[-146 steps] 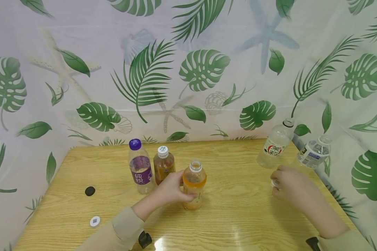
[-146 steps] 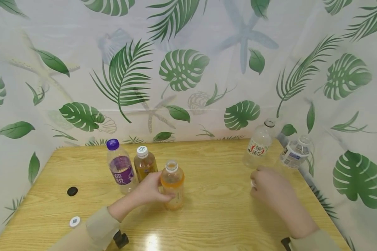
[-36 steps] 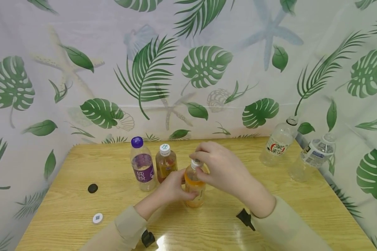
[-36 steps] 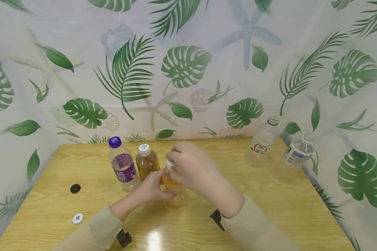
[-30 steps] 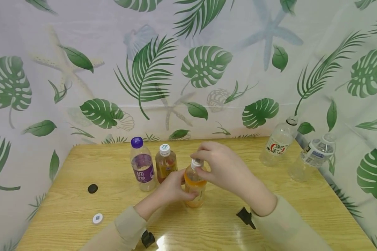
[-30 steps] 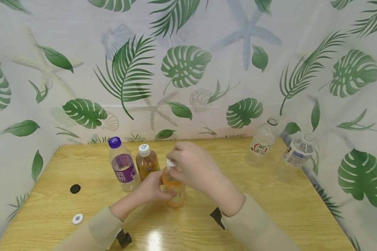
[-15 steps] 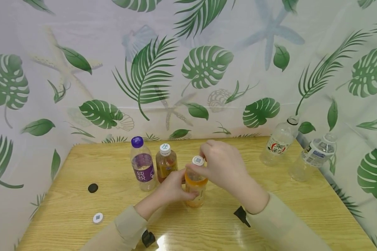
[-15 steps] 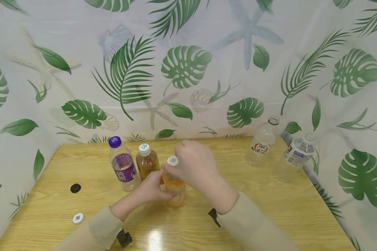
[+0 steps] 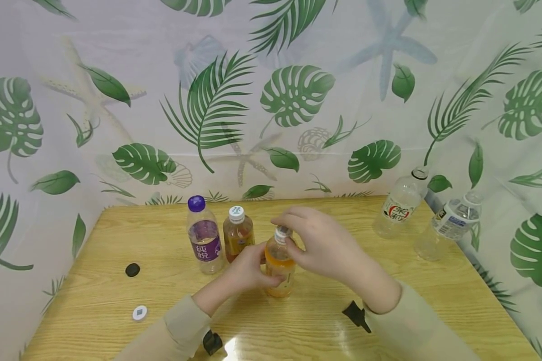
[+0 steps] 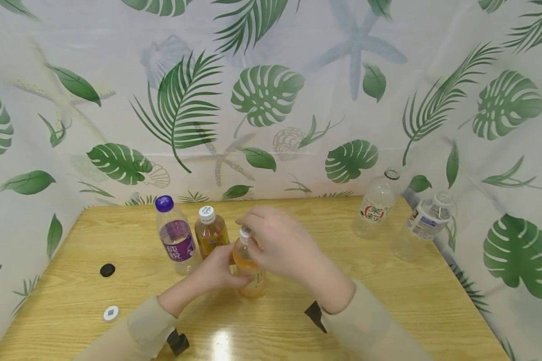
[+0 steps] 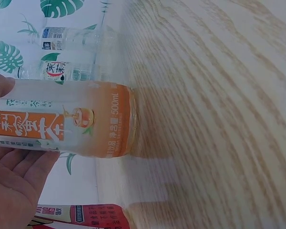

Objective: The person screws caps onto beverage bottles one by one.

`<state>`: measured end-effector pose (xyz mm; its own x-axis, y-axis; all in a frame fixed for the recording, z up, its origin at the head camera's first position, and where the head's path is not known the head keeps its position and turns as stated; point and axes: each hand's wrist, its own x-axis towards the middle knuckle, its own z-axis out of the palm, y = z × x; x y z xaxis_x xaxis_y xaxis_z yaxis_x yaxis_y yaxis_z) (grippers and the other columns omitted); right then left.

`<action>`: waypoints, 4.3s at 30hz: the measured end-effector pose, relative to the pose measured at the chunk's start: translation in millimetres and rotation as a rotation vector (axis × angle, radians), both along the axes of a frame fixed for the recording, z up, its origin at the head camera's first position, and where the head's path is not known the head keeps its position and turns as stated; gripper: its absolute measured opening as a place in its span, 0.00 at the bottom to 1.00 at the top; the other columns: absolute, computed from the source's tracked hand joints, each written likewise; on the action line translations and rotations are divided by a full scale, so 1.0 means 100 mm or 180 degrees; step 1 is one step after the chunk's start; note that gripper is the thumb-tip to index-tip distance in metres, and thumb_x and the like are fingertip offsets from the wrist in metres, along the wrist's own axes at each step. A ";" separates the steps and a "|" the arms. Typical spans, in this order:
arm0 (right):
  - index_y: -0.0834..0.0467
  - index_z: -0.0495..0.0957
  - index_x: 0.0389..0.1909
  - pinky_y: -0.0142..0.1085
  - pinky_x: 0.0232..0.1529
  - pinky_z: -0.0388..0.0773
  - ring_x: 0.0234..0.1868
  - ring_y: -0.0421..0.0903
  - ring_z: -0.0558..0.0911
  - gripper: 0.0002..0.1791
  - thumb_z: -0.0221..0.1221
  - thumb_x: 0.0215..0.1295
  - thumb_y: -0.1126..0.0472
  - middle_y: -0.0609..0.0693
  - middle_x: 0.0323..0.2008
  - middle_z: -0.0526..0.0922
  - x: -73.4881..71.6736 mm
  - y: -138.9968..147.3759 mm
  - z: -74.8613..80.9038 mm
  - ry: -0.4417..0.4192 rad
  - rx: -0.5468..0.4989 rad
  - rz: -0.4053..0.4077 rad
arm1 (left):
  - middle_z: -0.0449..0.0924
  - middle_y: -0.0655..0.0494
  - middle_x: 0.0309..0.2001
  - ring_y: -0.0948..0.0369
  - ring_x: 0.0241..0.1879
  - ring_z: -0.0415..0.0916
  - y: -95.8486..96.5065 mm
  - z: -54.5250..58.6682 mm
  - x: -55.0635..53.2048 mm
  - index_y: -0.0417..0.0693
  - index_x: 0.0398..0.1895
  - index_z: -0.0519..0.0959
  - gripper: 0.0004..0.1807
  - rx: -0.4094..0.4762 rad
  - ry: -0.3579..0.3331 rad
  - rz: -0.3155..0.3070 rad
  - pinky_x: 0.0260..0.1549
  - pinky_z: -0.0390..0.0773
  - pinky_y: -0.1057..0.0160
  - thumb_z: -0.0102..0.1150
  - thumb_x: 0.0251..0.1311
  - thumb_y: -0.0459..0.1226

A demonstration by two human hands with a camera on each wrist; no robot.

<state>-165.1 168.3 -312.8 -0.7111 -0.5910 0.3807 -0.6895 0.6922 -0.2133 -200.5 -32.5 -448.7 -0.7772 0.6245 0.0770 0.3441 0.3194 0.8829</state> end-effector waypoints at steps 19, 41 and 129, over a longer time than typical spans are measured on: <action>0.57 0.87 0.35 0.32 0.35 0.81 0.32 0.40 0.80 0.12 0.77 0.58 0.54 0.46 0.31 0.84 -0.08 -0.01 -0.16 -0.0224 -0.0460 -0.0466 | 0.86 0.49 0.61 0.51 0.63 0.84 0.01 -0.08 0.00 0.45 0.67 0.77 0.31 -0.0002 0.0101 -0.0011 0.67 0.82 0.51 0.74 0.60 0.33; 0.62 0.86 0.56 0.44 0.58 0.88 0.52 0.52 0.89 0.17 0.69 0.67 0.69 0.57 0.54 0.90 -0.06 0.09 -0.36 -0.1217 -0.1592 0.0069 | 0.87 0.46 0.61 0.48 0.64 0.84 -0.01 -0.09 0.03 0.42 0.66 0.78 0.31 -0.0006 0.0032 0.0044 0.68 0.81 0.48 0.75 0.59 0.33; 0.74 0.85 0.54 0.28 0.58 0.85 0.54 0.28 0.85 0.16 0.67 0.64 0.77 0.71 0.52 0.88 -0.11 0.10 -0.75 -0.1183 -0.2567 0.0496 | 0.85 0.43 0.63 0.45 0.65 0.82 0.01 -0.12 0.03 0.40 0.67 0.78 0.32 0.0091 -0.0054 0.0103 0.69 0.80 0.48 0.76 0.59 0.32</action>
<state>-175.8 177.8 -387.8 -0.8053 -0.3439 0.4830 -0.5527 0.1404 -0.8215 -197.4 -31.7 -460.8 -0.7983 0.5968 0.0813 0.3191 0.3045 0.8975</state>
